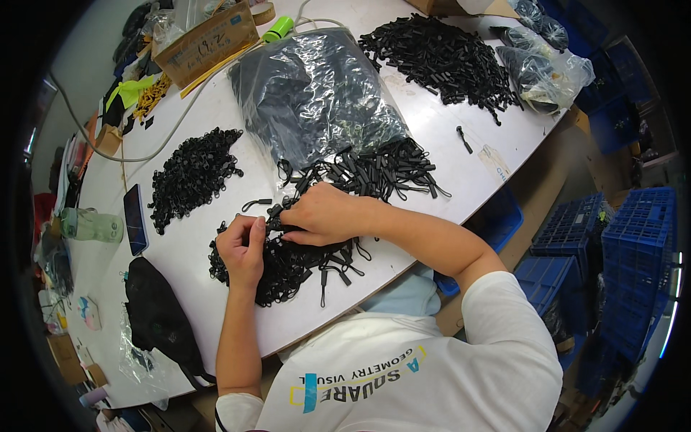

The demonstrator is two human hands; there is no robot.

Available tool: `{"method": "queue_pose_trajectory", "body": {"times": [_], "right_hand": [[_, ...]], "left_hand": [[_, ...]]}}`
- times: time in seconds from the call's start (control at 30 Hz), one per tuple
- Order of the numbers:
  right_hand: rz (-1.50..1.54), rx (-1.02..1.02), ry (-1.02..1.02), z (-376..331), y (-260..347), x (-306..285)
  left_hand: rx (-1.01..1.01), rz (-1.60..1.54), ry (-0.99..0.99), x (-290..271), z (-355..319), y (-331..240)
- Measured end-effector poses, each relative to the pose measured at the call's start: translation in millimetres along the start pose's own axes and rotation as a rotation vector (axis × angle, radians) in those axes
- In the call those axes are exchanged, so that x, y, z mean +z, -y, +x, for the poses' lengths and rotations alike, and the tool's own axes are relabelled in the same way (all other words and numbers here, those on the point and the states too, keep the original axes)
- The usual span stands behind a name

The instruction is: The person sits at a white table and repeatedly picks up small black plastic cable ties and larger black plastic components. They insert the cable ties into the components by hand, then place the assembled units into a growing pile on the table. The process continues with the person handling items one at a time.

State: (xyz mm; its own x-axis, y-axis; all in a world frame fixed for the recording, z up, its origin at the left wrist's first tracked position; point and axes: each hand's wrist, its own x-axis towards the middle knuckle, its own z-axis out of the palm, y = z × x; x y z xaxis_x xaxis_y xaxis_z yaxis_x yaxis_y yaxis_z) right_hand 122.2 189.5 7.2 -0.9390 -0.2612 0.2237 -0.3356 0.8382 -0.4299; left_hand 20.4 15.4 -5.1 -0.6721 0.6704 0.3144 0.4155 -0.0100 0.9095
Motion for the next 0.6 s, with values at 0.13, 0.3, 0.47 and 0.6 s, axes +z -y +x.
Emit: {"method": "queue_pose_trajectory", "body": {"times": [0.13, 0.3, 0.47, 0.6], "right_hand": [[0.027, -0.027, -0.06, 0.4, 0.6, 0.9], [0.048, -0.04, -0.061, 0.3, 0.4, -0.9], [0.134, -0.042, -0.105, -0.5, -1.2, 0.0], [0.275, 0.019, -0.101, -0.5, 0.1, -2.3]], "left_hand": [[0.003, 0.0, -0.004, 0.0, -0.4, 2.9], [0.017, 0.014, -0.013, 0.1, -0.5, 3.5], [-0.007, 0.004, -0.05, -2.2, 1.2, 0.5], [-0.006, -0.014, -0.061, -2.8, 2.5, -2.4]]}}
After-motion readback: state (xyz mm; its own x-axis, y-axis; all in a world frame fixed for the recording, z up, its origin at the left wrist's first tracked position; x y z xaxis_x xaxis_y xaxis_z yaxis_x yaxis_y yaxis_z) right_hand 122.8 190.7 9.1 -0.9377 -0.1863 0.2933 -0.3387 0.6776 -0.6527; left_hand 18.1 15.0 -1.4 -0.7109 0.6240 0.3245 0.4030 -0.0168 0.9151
